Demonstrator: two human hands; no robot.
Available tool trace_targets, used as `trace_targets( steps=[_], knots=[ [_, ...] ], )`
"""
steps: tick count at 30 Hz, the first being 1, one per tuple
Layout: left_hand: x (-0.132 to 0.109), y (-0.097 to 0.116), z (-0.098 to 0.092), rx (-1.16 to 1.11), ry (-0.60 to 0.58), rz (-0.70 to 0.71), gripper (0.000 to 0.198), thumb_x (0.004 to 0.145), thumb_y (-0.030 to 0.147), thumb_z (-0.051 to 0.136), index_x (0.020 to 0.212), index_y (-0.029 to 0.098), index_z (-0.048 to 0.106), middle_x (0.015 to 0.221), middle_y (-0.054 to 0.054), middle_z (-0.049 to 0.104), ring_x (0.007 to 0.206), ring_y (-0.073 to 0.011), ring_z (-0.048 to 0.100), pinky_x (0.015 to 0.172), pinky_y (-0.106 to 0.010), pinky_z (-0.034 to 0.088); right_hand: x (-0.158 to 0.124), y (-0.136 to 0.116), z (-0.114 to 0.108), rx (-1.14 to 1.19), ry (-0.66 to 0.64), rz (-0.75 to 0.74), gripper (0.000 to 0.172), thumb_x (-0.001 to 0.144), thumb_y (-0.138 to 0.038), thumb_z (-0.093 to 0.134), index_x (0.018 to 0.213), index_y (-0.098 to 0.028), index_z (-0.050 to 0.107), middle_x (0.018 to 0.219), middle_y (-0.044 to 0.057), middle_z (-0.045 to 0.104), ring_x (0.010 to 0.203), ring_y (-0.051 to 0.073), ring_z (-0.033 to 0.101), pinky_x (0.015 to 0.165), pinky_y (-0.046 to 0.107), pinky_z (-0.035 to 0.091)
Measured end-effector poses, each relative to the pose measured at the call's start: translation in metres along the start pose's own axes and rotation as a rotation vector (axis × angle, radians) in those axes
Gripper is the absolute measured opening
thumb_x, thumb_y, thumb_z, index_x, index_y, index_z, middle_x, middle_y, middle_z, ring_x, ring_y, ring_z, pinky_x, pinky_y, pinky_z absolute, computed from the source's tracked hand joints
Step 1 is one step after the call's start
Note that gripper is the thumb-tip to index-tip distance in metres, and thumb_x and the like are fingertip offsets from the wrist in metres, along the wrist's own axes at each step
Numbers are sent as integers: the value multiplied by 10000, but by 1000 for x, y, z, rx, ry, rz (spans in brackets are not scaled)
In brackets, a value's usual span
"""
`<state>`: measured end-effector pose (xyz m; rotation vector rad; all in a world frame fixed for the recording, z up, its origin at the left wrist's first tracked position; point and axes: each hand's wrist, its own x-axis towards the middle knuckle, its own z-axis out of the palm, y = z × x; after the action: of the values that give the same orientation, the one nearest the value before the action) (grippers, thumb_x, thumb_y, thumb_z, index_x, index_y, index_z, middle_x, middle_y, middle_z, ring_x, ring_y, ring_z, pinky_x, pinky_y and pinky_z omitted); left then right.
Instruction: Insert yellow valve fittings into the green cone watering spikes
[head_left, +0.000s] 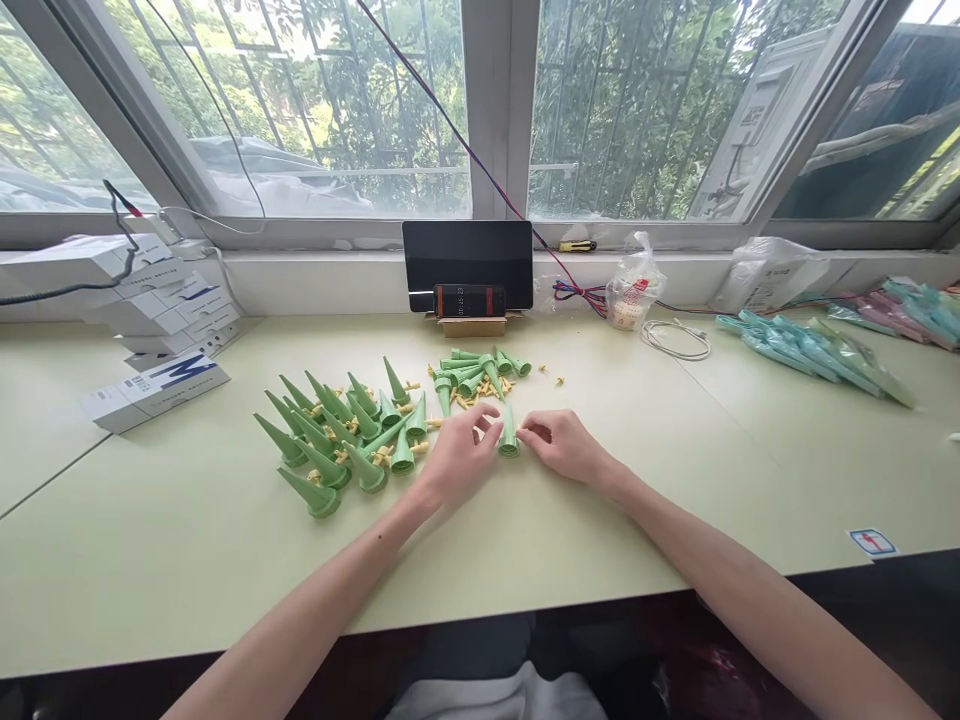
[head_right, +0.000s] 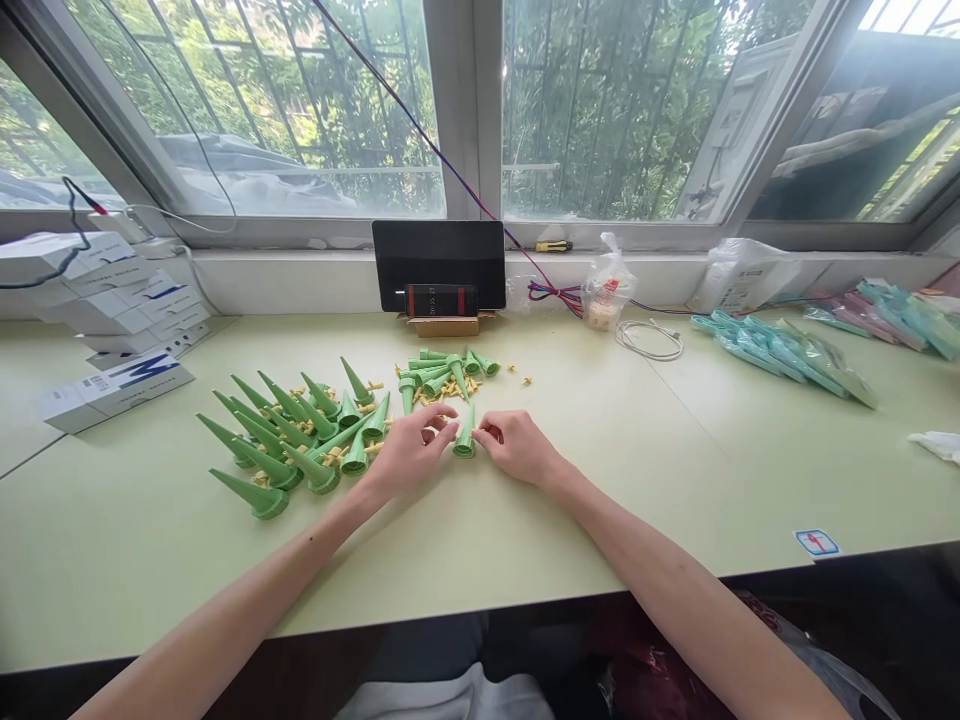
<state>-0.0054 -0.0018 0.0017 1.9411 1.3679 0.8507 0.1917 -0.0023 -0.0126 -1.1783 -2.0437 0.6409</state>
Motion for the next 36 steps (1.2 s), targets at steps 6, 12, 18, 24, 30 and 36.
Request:
trace_targets(
  steps=[6,12,18,24,30,36],
  knots=[
    [1,-1,-1,42,68,26,249,890,368,542,1035,192,641,720,14,643,534,-120,501,569,-260,402,0,0,-1,-20,-29,26,196,918,-272,556,773,-170,639,628,-17,584,561,107,441,580,240,359],
    [4,-1,-7,40,238,48,158,863,279,547,946,183,641,507,68,457,483,-116,422,549,-243,373,0,2,0,-2,-47,40,184,934,-290,548,835,-180,657,635,-18,590,559,109,445,586,234,367],
    [4,-2,-9,1,324,18,185,896,251,474,946,198,644,525,56,420,464,-120,383,481,-246,306,0,3,-1,-11,-59,-8,168,932,-268,561,840,-183,673,684,-16,597,592,106,458,598,228,365],
    [5,-3,-10,17,327,9,210,920,252,438,944,211,642,559,29,523,503,-138,484,503,-248,342,-1,3,0,-15,-54,8,139,927,-258,563,895,-191,681,679,-16,603,590,110,470,602,232,370],
    [5,0,-10,-14,277,4,214,935,252,413,955,210,622,594,18,576,524,-137,517,537,-239,402,1,3,-3,-38,62,64,164,933,-270,522,896,-189,660,650,-19,603,574,115,484,603,244,375],
    [4,-3,-5,-76,160,2,233,950,240,351,1002,218,578,626,17,596,535,-132,525,525,-228,401,2,11,-7,-98,140,98,181,923,-269,507,839,-190,645,647,-11,601,578,126,506,603,252,378]
  ],
)
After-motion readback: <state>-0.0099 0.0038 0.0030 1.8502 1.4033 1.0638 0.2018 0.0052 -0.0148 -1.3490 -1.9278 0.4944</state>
